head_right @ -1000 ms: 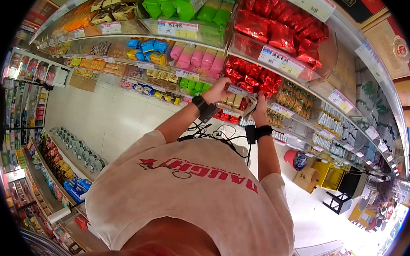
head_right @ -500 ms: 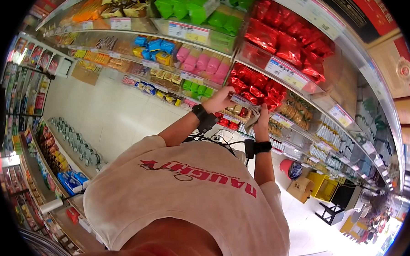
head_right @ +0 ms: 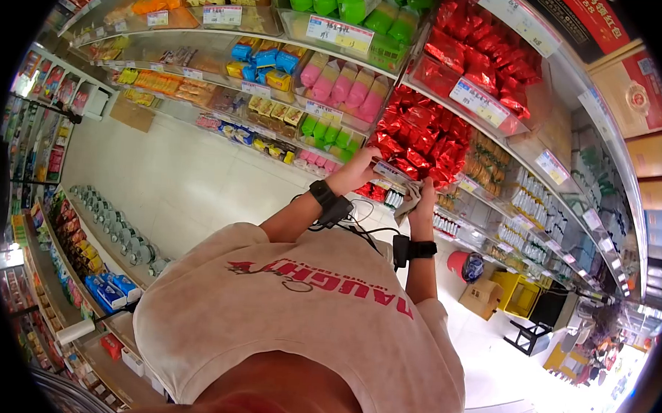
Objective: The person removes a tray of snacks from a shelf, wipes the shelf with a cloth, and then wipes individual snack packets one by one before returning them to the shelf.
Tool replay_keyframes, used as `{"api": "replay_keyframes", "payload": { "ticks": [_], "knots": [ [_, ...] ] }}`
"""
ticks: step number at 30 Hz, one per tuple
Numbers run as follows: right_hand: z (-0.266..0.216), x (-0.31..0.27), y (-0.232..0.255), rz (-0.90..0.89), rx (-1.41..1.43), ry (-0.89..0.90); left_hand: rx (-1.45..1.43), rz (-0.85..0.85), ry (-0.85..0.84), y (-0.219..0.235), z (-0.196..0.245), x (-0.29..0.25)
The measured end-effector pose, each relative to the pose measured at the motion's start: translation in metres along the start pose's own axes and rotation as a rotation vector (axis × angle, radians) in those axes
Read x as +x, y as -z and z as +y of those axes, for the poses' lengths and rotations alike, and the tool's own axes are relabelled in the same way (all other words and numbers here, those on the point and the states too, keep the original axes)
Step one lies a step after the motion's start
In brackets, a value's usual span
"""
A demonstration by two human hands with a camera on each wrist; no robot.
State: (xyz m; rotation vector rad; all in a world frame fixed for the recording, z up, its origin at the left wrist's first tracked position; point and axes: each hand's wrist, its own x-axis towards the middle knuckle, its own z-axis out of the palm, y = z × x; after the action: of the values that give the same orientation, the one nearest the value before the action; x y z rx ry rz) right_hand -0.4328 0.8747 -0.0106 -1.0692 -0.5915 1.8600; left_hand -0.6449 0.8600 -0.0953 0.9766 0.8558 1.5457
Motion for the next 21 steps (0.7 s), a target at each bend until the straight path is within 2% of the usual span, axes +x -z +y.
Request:
{"api": "replay_keyframes", "payload": {
  "ticks": [2, 4, 7, 9, 10, 14, 18, 21],
  "knots": [
    [0.004, -0.022, -0.007, 0.013, -0.029, 0.042, -0.005, -0.016, -0.006, -0.006, 0.002, -0.014],
    [0.007, -0.048, -0.02, 0.059, -0.033, 0.062, 0.227, -0.056, -0.091, -0.029, 0.078, -0.046],
    [0.02, -0.068, -0.003, -0.033, -0.076, 0.021, -0.656, 0.291, 0.616, -0.041, 0.097, -0.06],
    [0.025, -0.089, -0.009, 0.16, -0.059, -0.016, -0.59, 0.235, 0.582, -0.046, 0.116, -0.082],
    [0.027, -0.106, -0.015, 0.178, -0.092, 0.003, -0.61, 0.225, 0.58, -0.051, 0.126, -0.094],
    [0.029, -0.145, -0.022, 0.2, -0.127, -0.01, -0.629, 0.241, 0.598, -0.053, 0.131, -0.127],
    [0.036, -0.166, -0.032, 0.193, -0.121, -0.001, -0.623, 0.272, 0.593, -0.058, 0.154, -0.145],
    [0.04, -0.17, -0.027, 0.184, -0.127, 0.005, -0.636, 0.255, 0.558, -0.057, 0.147, -0.155]
  ]
}}
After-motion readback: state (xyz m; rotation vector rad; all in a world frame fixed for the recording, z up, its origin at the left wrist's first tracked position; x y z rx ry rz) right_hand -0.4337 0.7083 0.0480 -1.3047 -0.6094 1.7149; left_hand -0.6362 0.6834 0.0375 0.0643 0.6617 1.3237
